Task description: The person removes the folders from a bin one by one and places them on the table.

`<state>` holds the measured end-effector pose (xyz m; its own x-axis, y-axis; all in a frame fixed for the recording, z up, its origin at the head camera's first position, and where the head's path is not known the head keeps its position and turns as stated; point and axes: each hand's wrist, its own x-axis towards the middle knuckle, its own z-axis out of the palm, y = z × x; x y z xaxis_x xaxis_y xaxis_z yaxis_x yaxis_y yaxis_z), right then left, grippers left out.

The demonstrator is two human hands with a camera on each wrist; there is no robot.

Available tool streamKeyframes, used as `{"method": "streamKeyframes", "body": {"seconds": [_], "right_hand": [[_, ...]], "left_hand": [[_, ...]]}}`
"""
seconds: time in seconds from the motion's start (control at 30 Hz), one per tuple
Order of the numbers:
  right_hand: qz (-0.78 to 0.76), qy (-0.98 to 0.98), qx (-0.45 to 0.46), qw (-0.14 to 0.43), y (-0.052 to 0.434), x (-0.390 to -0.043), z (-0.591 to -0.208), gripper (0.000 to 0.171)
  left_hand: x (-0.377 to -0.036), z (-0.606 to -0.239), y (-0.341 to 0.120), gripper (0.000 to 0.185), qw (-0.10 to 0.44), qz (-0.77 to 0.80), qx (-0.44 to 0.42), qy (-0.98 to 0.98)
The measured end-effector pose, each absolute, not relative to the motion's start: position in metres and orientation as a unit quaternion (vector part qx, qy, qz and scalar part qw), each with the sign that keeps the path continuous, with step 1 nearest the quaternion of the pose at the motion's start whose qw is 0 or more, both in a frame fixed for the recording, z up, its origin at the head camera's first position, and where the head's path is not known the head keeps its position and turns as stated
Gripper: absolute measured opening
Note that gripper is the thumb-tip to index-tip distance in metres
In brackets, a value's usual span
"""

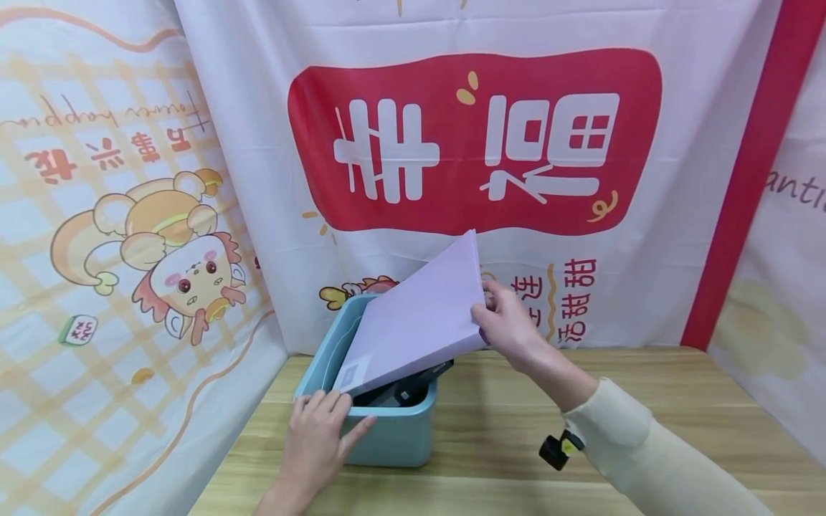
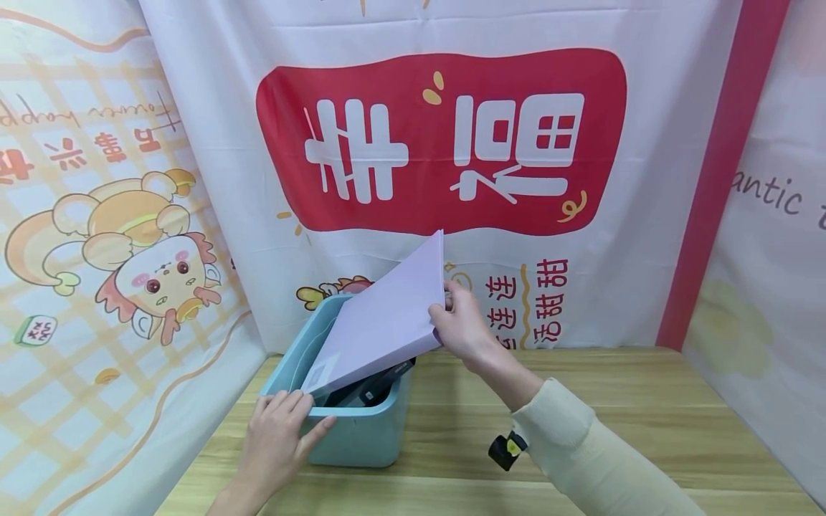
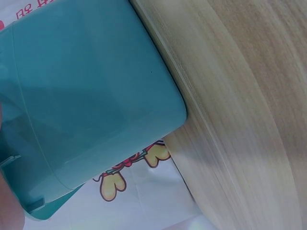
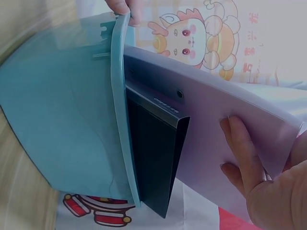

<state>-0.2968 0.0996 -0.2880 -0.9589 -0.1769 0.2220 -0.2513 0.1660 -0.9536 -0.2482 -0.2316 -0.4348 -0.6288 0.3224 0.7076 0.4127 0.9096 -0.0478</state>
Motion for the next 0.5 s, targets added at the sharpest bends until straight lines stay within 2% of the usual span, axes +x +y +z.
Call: {"method": "streamKeyframes", "body": {"seconds": [0.5], "right_hand": [[0.646, -0.749, 0.140, 0.039, 0.111, -0.293, -0.288, 0.057]], "left_hand": [[-0.248, -0.436, -0.232, 0.044, 0.361, -0.048, -0.187, -0.912]]}}
